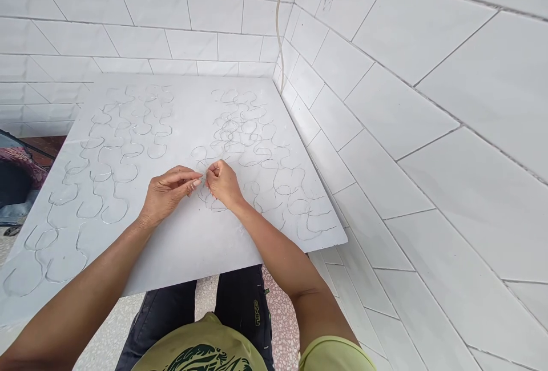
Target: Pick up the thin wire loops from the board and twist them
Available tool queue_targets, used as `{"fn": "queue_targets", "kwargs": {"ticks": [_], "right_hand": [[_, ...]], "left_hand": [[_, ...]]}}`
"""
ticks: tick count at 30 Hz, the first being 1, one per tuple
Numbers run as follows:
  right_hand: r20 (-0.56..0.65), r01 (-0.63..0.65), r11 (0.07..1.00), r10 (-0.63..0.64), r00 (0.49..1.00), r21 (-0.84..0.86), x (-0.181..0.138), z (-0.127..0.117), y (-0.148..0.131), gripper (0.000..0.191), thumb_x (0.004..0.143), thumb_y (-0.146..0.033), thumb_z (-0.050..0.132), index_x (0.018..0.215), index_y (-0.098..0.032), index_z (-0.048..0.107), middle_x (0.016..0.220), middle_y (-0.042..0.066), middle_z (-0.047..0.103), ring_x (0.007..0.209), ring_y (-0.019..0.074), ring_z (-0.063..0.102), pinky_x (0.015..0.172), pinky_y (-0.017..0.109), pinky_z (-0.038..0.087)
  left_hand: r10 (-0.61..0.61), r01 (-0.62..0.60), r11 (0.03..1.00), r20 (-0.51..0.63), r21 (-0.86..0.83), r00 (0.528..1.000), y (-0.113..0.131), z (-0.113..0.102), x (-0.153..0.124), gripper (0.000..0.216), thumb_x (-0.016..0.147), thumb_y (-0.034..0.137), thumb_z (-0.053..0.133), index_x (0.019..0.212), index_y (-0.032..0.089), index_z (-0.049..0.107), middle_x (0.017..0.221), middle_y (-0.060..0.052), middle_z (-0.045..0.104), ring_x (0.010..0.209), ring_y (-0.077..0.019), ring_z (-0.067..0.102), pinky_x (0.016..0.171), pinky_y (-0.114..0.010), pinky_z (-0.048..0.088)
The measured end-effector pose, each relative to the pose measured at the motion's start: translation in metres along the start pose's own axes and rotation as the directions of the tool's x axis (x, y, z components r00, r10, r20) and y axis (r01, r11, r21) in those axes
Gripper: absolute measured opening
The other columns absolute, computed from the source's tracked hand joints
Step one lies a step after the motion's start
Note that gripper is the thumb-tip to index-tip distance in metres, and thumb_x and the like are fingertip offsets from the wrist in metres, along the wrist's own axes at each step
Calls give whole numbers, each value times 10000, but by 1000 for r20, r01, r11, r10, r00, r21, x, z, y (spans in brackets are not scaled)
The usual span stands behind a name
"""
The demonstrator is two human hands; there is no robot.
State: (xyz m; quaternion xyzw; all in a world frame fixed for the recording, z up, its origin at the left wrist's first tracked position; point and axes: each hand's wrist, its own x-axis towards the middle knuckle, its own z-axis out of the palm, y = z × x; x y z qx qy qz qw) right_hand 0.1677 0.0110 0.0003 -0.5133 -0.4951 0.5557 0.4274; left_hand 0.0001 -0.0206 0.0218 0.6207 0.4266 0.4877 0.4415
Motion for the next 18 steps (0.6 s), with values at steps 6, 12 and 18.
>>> {"fn": "queue_targets", "kwargs": {"ticks": [6, 12, 18], "right_hand": [[26, -16, 1000, 16, 1000, 21, -2, 2, -3, 169, 901, -301, 639, 864, -255, 480, 590, -61, 560, 407, 93, 433, 339, 207, 328], [-6, 27, 998, -27, 1000, 52, -5, 2, -6, 142, 912, -272, 603, 859, -253, 472, 594, -62, 554, 413, 93, 434, 344, 209, 327], [-5, 54, 998, -54, 999, 21, -9, 2, -11, 54, 918, -249, 560, 915, -243, 507, 590, -66, 555, 436, 88, 446, 383, 199, 347]], "left_hand": [[-84, 82, 996, -31, -44, 996, 4, -4, 3, 226, 839, 421, 796, 948, 224, 818, 844, -40, 682, 642, -124, 568, 656, -312, 500], [-221, 222, 951, 30, -217, 975, -2, -5, 7, 270, 830, 437, 798, 870, 170, 800, 738, -48, 674, 612, -135, 578, 612, -312, 490], [-361, 351, 820, 68, -452, 930, -6, -7, 12, 299, 799, 421, 834, 824, 128, 781, 797, -72, 669, 636, -108, 562, 539, -247, 455]]}}
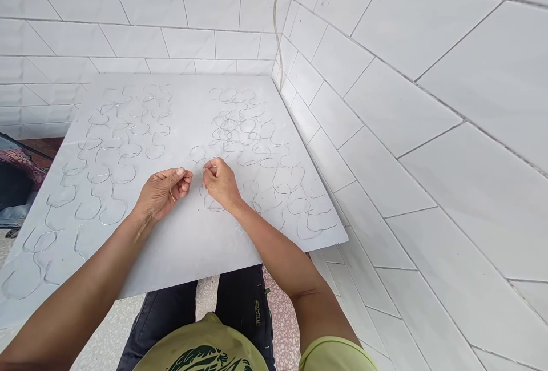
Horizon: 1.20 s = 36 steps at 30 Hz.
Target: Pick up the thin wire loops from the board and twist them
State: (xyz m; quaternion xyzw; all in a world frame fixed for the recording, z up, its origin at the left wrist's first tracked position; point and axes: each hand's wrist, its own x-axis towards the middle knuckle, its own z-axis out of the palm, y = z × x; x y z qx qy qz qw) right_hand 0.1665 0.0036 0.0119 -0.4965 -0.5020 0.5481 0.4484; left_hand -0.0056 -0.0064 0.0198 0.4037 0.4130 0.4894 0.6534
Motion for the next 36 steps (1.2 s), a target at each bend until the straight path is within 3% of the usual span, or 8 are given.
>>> {"fn": "queue_targets", "kwargs": {"ticks": [4, 12, 16, 21, 30, 36], "right_hand": [[58, 37, 999, -36, 998, -28, -3, 0, -1, 78, 919, -236, 530, 997, -232, 532, 636, -56, 610, 463, 87, 504, 427, 200, 394], [69, 50, 998, -52, 996, 32, -3, 4, 5, 86, 913, -242, 516, 995, -233, 496, 658, -48, 631, 473, 99, 551, 400, 198, 395], [79, 74, 994, -80, 994, 77, -3, 5, 7, 94, 913, -255, 524, 998, -233, 489, 664, -50, 632, 472, 97, 552, 393, 194, 394], [68, 87, 992, -93, 993, 90, -3, 6, 8, 92, 920, -271, 526, 990, -235, 479, 668, -54, 624, 473, 94, 553, 394, 190, 385], [28, 270, 952, -269, 963, -141, -6, 8, 9, 15, 939, -256, 480, 948, -247, 472, 599, -83, 538, 492, 94, 504, 488, 208, 414], [79, 319, 927, -309, 948, -197, -7, 3, 9, 151, 941, -255, 478, 1086, -261, 522, 601, -89, 501, 548, 111, 572, 564, 228, 464]], "left_hand": [[-12, 5, 992, -48, -130, 999, 2, -4, 3, 280, 786, 378, 857, 816, 115, 766, 824, -53, 658, 651, -76, 559, 556, -199, 461], [-10, 9, 978, -7, -208, 1000, 1, -5, 2, 224, 787, 303, 861, 882, 121, 771, 1004, -77, 715, 728, -84, 619, 622, -197, 526], [-18, 15, 961, -8, -277, 1000, 1, -6, 4, 251, 776, 257, 870, 960, 110, 781, 961, -69, 726, 755, -79, 649, 704, -179, 563], [-27, 26, 964, 1, -266, 1000, 2, -8, 5, 223, 792, 275, 857, 901, 103, 767, 874, -57, 716, 709, -82, 644, 652, -178, 555], [-99, 115, 954, 72, -275, 992, -1, -7, 2, 215, 804, 275, 850, 853, 96, 742, 763, -23, 665, 608, -51, 587, 579, -164, 529], [-104, 106, 951, 24, -290, 994, 2, -6, 2, 238, 763, 240, 880, 912, 98, 759, 767, -17, 662, 612, -47, 579, 577, -153, 532]]}}
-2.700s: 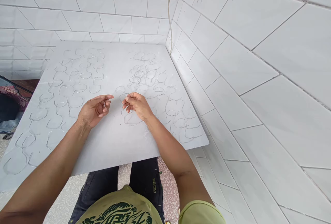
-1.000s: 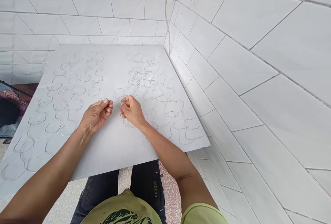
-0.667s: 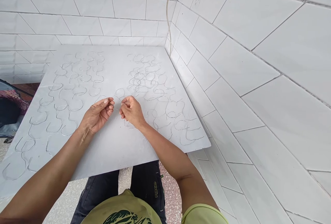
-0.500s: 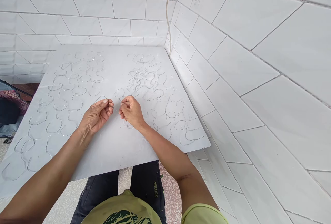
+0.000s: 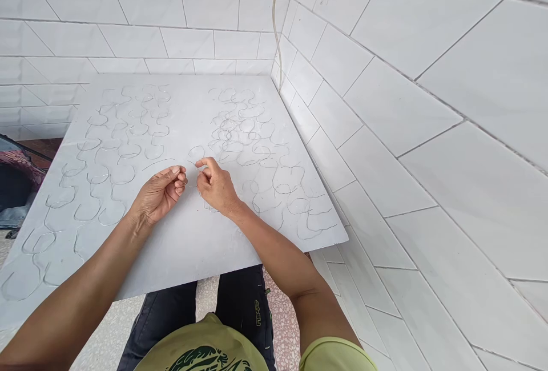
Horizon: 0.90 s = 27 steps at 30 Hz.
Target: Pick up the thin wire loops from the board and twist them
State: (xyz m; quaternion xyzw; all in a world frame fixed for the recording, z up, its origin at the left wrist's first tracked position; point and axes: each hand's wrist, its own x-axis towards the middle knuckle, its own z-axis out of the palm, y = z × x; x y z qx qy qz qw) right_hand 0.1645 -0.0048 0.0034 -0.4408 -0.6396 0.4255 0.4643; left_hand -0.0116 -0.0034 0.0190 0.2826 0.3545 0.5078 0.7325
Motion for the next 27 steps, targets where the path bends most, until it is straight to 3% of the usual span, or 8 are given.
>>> {"fn": "queue_targets", "kwargs": {"ticks": [6, 11, 17, 27], "right_hand": [[-36, -6, 999, 5, 999, -47, 2, 1, 5, 153, 962, -280, 453, 1073, -251, 555, 597, -81, 497, 511, 106, 532, 554, 231, 455], [-26, 28, 992, -31, 999, -119, 1, 6, 11, 123, 970, -306, 470, 1032, -246, 557, 572, -84, 437, 538, 111, 536, 555, 223, 418], [10, 68, 985, -67, 998, -160, -2, 9, 12, 126, 989, -323, 461, 962, -244, 555, 579, -78, 458, 489, 97, 438, 537, 227, 379], [61, 30, 997, -25, 998, -74, -3, 8, 9, 166, 995, -321, 431, 983, -252, 581, 609, -61, 474, 476, 91, 408, 456, 200, 326]], "left_hand": [[94, -84, 988, -74, 131, 993, -1, 4, -1, 283, 761, 274, 877, 976, 114, 786, 829, -37, 668, 664, -75, 596, 608, -192, 523], [166, -130, 957, -121, 259, 979, -4, 3, -2, 279, 775, 342, 856, 976, 157, 799, 804, -23, 627, 604, -72, 521, 486, -206, 385], [174, -117, 930, -136, 350, 975, -3, 5, -4, 263, 760, 374, 857, 922, 174, 804, 780, -15, 610, 565, -69, 468, 449, -224, 286], [287, -184, 797, -93, 576, 953, -5, 1, -4, 254, 793, 376, 812, 961, 186, 807, 697, -7, 603, 533, -92, 470, 460, -234, 342]]}}
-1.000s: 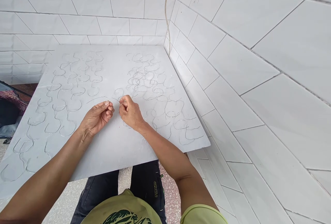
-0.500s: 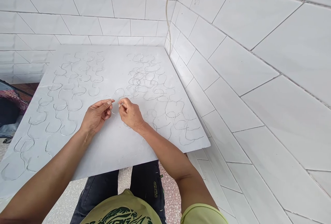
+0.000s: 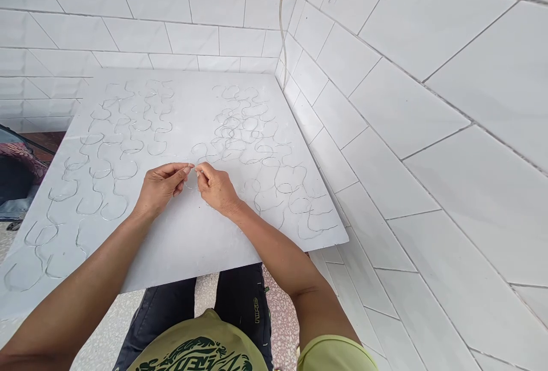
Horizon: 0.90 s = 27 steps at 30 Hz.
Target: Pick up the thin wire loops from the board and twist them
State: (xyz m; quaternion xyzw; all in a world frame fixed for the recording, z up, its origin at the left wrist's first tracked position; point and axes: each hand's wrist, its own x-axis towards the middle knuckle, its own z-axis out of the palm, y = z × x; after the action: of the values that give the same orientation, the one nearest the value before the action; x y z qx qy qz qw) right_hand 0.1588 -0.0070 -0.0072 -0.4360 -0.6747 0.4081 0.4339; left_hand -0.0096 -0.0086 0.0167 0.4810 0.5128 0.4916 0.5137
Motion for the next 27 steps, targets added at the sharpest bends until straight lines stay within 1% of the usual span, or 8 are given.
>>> {"fn": "queue_targets", "kwargs": {"ticks": [4, 7, 13, 17, 20, 22, 25, 27], "right_hand": [[-9, 4, 1000, -4, 1000, -9, 0, -1, 0, 161, 990, -302, 429, 980, -251, 581, 597, -63, 456, 473, 93, 412, 452, 203, 324], [-5, 11, 1000, -11, 1000, -28, -1, -1, 1, 158, 986, -292, 431, 976, -249, 583, 598, -61, 450, 489, 94, 429, 469, 203, 325], [12, 18, 999, -17, 1000, -41, -2, 0, 3, 154, 974, -280, 433, 965, -252, 584, 609, -62, 430, 492, 90, 411, 466, 204, 287], [19, 14, 998, -13, 1000, -59, -2, 0, 5, 161, 972, -275, 435, 955, -251, 594, 605, -66, 424, 474, 82, 383, 453, 203, 270], [23, -9, 999, 10, 1000, -51, -2, 0, 4, 160, 979, -303, 453, 981, -253, 606, 590, -70, 420, 472, 86, 389, 448, 201, 284], [13, -25, 999, 26, 1000, -37, -2, 0, 1, 171, 987, -350, 479, 972, -246, 615, 585, -69, 441, 470, 87, 400, 448, 206, 305], [-1, -59, 998, 59, 998, 30, 0, -4, -5, 278, 997, -458, 508, 912, -224, 631, 607, -47, 521, 492, 92, 460, 477, 221, 373], [-9, -91, 989, 93, 996, 121, 2, -9, -9, 369, 1009, -520, 478, 899, -211, 647, 639, -23, 573, 506, 98, 501, 492, 232, 410]], "left_hand": [[106, -95, 984, -67, 149, 992, -4, 4, -4, 263, 850, 365, 751, 1055, 207, 798, 688, 1, 615, 536, -101, 481, 499, -234, 381], [168, -148, 963, -73, 227, 983, -7, 6, -6, 234, 887, 333, 703, 1072, 222, 791, 656, 13, 598, 528, -103, 477, 519, -233, 382], [203, -182, 955, -71, 235, 977, -7, 5, -7, 154, 870, 250, 681, 964, 224, 800, 617, 22, 602, 496, -105, 468, 523, -238, 379], [219, -195, 941, -56, 275, 974, -8, 5, -8, 145, 874, 237, 676, 950, 232, 799, 614, 24, 614, 484, -100, 467, 515, -234, 378], [198, -185, 961, -44, 204, 979, -8, 5, -8, 121, 881, 270, 694, 933, 226, 794, 624, 16, 628, 469, -101, 479, 475, -233, 362], [161, -154, 975, -32, 159, 987, -8, 5, -7, 137, 892, 312, 697, 929, 216, 788, 638, 6, 640, 453, -102, 490, 444, -236, 356], [78, -76, 992, -14, 103, 997, -4, 4, -5, 190, 890, 365, 710, 925, 190, 777, 660, -12, 651, 450, -105, 514, 435, -245, 396], [9, -9, 1000, 27, 2, 1000, 0, 2, -2, 215, 868, 378, 742, 918, 171, 767, 680, -23, 650, 477, -109, 534, 441, -249, 421]]}}
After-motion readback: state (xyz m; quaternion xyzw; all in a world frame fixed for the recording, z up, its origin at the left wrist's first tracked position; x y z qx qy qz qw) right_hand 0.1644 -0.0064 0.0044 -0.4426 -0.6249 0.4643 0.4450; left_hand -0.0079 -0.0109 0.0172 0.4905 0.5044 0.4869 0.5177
